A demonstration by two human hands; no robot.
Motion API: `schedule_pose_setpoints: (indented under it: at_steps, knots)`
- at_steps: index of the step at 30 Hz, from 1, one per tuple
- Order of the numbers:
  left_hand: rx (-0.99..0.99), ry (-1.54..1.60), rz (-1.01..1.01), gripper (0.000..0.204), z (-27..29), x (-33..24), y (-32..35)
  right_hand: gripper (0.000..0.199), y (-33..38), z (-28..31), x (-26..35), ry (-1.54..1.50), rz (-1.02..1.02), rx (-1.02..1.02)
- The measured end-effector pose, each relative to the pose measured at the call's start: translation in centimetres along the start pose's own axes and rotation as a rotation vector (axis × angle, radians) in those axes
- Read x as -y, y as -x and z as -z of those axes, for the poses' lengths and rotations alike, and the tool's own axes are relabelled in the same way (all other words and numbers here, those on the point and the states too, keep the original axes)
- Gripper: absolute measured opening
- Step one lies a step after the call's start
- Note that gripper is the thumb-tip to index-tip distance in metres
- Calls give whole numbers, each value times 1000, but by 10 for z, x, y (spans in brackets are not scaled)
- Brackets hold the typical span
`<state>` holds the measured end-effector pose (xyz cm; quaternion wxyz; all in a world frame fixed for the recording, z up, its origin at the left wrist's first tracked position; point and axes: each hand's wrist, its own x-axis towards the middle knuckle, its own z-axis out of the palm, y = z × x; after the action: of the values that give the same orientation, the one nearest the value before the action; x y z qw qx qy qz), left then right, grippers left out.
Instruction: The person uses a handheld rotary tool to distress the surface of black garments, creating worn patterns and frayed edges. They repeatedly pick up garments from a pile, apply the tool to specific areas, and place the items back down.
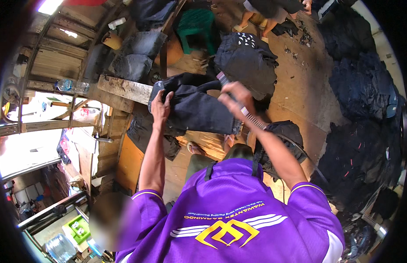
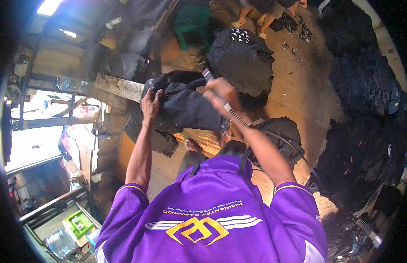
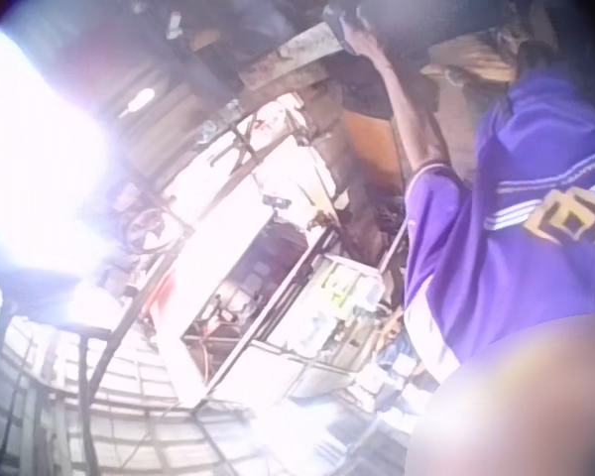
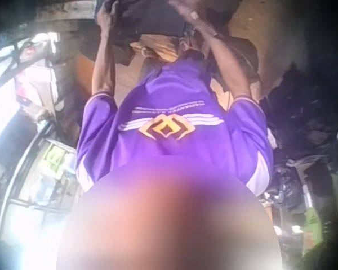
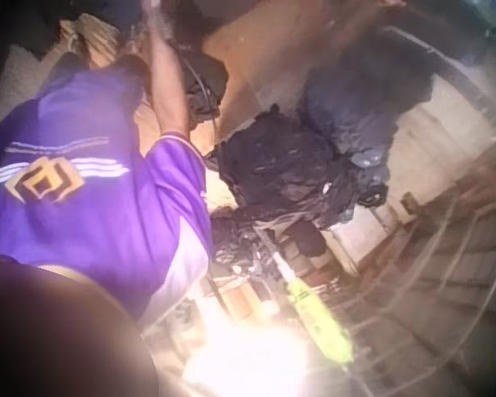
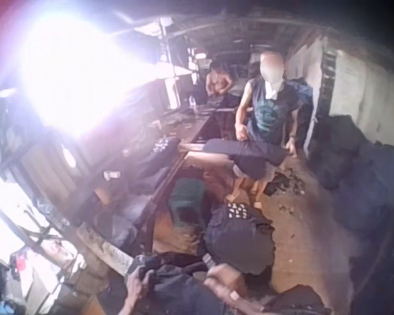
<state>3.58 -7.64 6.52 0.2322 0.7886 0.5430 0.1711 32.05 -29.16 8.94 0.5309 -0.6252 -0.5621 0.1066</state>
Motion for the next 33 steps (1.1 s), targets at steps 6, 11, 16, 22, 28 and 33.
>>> schedule_pose_setpoints:
  at_steps: [6,11,16,22,28,33]
  knots:
    - [79,-364,60,137,24,5,50,22,48,-96,30,-140,-5,22]
    - [381,-130,265,103,21,15,44,33,56,-92,18,-71,35,106]
    - [526,544,294,62,41,38,27,56,58,-96,17,-5,-47,34]
    - [625,983,456,54,55,17,46,86,64,-98,10,7,-24,-14]
    - [448,315,-356,52,56,36,-11,89,67,-113,15,174,45,-33]
    - [36,-325,-227,82,57,58,-65,83,48,-160,37,318,4,74]
